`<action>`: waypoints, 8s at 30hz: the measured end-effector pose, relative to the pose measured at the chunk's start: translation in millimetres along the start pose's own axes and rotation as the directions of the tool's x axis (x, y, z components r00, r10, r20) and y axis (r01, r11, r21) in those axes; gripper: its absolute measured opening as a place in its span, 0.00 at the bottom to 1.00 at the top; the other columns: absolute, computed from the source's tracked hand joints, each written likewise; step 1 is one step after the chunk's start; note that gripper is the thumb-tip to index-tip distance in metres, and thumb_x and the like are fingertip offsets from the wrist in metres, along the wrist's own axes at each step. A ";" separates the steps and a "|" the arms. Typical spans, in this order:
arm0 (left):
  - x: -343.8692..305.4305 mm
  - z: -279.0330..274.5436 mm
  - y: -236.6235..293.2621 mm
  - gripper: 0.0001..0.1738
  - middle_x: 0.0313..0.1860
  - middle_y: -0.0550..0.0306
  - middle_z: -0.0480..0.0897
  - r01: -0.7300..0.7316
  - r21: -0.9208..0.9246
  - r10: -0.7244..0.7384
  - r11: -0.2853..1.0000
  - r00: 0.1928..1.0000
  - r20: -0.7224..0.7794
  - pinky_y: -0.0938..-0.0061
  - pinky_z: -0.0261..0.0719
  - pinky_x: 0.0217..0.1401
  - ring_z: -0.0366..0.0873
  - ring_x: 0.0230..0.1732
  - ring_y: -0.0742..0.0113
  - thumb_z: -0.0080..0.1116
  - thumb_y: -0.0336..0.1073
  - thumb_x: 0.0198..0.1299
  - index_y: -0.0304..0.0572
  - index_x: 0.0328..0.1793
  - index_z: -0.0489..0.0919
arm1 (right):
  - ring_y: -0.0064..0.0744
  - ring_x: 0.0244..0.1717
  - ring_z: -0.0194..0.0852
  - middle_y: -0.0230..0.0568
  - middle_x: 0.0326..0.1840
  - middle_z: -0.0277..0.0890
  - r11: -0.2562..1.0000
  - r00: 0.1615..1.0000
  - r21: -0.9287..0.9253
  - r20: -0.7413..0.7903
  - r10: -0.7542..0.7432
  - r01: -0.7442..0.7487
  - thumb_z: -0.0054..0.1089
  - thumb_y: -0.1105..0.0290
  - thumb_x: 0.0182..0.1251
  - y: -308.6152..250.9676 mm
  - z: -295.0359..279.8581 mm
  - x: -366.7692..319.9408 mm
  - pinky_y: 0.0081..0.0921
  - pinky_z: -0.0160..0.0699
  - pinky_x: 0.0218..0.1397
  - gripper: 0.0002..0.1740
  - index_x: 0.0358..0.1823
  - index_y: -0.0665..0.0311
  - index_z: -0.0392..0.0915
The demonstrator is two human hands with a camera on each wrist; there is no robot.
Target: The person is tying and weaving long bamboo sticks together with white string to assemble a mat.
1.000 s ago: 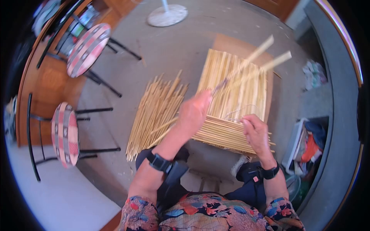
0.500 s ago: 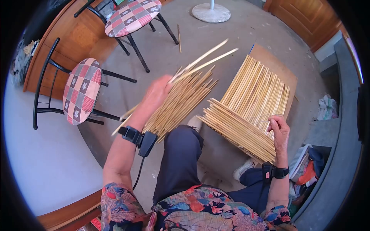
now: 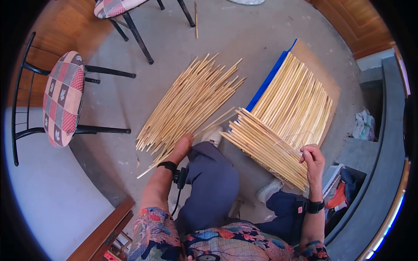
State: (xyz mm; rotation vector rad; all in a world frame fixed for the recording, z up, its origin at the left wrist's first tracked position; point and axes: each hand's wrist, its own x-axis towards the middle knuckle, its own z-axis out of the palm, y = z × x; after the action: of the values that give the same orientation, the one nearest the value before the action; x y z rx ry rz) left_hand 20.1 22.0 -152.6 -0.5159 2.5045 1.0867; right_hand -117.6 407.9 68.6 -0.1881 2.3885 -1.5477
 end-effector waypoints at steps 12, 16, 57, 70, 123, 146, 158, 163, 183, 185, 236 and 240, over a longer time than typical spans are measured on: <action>45.9 21.2 -11.4 0.05 0.34 0.43 0.74 0.056 0.142 -0.013 0.988 0.958 -0.287 0.55 0.71 0.37 0.73 0.37 0.43 0.45 0.30 0.52 0.38 0.34 0.70 | 0.15 0.22 0.64 0.35 0.31 0.72 0.967 0.909 0.248 -0.390 0.146 -0.049 0.49 0.73 0.63 35.2 -31.4 18.8 0.10 0.66 0.23 0.07 0.40 0.67 0.72; 63.1 30.3 -12.6 0.05 0.36 0.45 0.72 0.100 0.202 -0.047 0.974 0.967 -0.252 0.55 0.72 0.37 0.74 0.36 0.44 0.45 0.31 0.54 0.39 0.34 0.70 | 0.15 0.21 0.64 0.35 0.30 0.72 0.970 0.914 0.210 -0.356 0.192 -0.122 0.49 0.72 0.63 45.3 -27.4 19.5 0.11 0.66 0.21 0.06 0.38 0.67 0.72; 56.4 -18.3 -26.7 0.08 0.23 0.55 0.77 0.213 -0.400 -0.136 0.892 0.968 0.211 0.75 0.69 0.25 0.71 0.21 0.70 0.55 0.34 0.49 0.39 0.35 0.76 | 0.17 0.21 0.64 0.37 0.30 0.72 0.963 0.943 0.107 -0.205 0.264 -0.246 0.50 0.72 0.62 54.4 -13.4 25.4 0.13 0.66 0.22 0.06 0.38 0.67 0.72; 47.9 -82.1 16.5 0.14 0.28 0.63 0.77 0.395 -0.861 0.011 0.320 0.907 0.421 0.90 0.60 0.16 0.64 0.17 0.82 0.55 0.31 0.54 0.36 0.47 0.73 | 0.13 0.16 0.61 0.30 0.26 0.71 0.916 0.905 0.002 -0.156 0.396 -0.401 0.50 0.69 0.62 114.6 -26.5 46.4 0.10 0.61 0.16 0.06 0.35 0.64 0.73; -20.0 -12.8 359.6 0.23 0.50 0.50 0.71 -0.925 0.046 0.925 0.377 0.378 0.034 0.72 0.72 0.41 0.74 0.42 0.59 0.60 0.31 0.49 0.38 0.53 0.70 | 0.24 0.25 0.71 0.44 0.40 0.73 0.124 0.878 0.919 -0.395 0.272 0.375 0.47 0.66 0.65 -5.7 -55.7 3.4 0.19 0.73 0.28 0.09 0.40 0.64 0.69; 8.9 -36.8 340.1 0.18 0.52 0.43 0.71 0.130 -0.990 0.441 -0.049 0.893 0.095 0.61 0.71 0.59 0.69 0.55 0.51 0.50 0.28 0.54 0.33 0.53 0.69 | 0.19 0.27 0.67 0.31 0.32 0.71 0.137 0.828 0.919 -0.393 0.401 0.370 0.54 0.61 0.60 15.4 -48.0 4.5 0.18 0.68 0.27 0.13 0.43 0.56 0.69; 13.4 -34.2 343.9 0.19 0.54 0.46 0.70 0.074 -0.996 0.540 -0.053 0.841 0.034 0.66 0.70 0.59 0.68 0.56 0.55 0.50 0.38 0.59 0.36 0.54 0.67 | 0.23 0.31 0.73 0.36 0.33 0.74 0.167 0.804 0.900 -0.435 0.406 0.402 0.55 0.67 0.60 16.5 -51.9 1.8 0.19 0.77 0.32 0.09 0.39 0.63 0.71; 22.1 -41.6 337.8 0.15 0.47 0.48 0.75 -0.069 -0.998 0.331 0.006 0.941 -0.063 0.63 0.75 0.53 0.73 0.50 0.56 0.50 0.38 0.59 0.36 0.47 0.71 | 0.26 0.36 0.73 0.39 0.37 0.73 0.202 0.880 0.910 -0.406 0.246 0.363 0.53 0.70 0.61 9.5 -49.1 -3.0 0.22 0.77 0.38 0.08 0.41 0.63 0.72; 10.4 -87.3 323.5 0.13 0.52 0.45 0.72 0.047 -0.998 0.422 -0.050 0.906 0.021 0.61 0.74 0.50 0.72 0.52 0.52 0.48 0.33 0.58 0.38 0.49 0.71 | 0.32 0.42 0.72 0.46 0.43 0.72 0.232 0.934 0.914 -0.353 0.048 0.333 0.51 0.73 0.60 -6.7 -46.3 -3.8 0.26 0.75 0.43 0.11 0.44 0.65 0.72; -6.2 -104.0 323.3 0.12 0.51 0.47 0.73 -0.026 -1.000 0.443 0.013 0.896 -0.018 0.63 0.75 0.48 0.73 0.50 0.53 0.48 0.34 0.59 0.40 0.49 0.72 | 0.32 0.42 0.72 0.46 0.43 0.72 0.187 0.956 0.943 -0.290 0.048 0.277 0.51 0.73 0.60 -2.7 -42.2 -1.2 0.24 0.75 0.42 0.13 0.47 0.65 0.70; 18.8 40.6 -39.7 0.06 0.33 0.46 0.76 -0.169 0.476 0.156 0.863 0.985 0.068 0.62 0.76 0.34 0.78 0.33 0.54 0.51 0.29 0.46 0.38 0.32 0.72 | 0.28 0.37 0.73 0.42 0.38 0.73 0.454 0.882 0.887 -0.149 0.446 -0.080 0.44 0.70 0.65 64.9 -28.9 -1.2 0.21 0.79 0.34 0.12 0.45 0.69 0.69; 26.6 46.9 -38.3 0.05 0.32 0.45 0.76 -0.200 0.553 0.169 0.809 0.980 0.108 0.61 0.76 0.33 0.78 0.32 0.53 0.50 0.29 0.46 0.37 0.31 0.73 | 0.30 0.37 0.73 0.43 0.36 0.72 0.449 0.886 0.891 -0.151 0.438 -0.071 0.44 0.70 0.65 61.2 -28.2 -1.4 0.21 0.79 0.34 0.11 0.44 0.69 0.69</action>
State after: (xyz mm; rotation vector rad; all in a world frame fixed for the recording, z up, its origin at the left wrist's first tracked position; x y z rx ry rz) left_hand 23.2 27.8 -218.5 -0.0676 2.6904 0.3556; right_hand -122.2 458.3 24.0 0.7260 1.3607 -2.5445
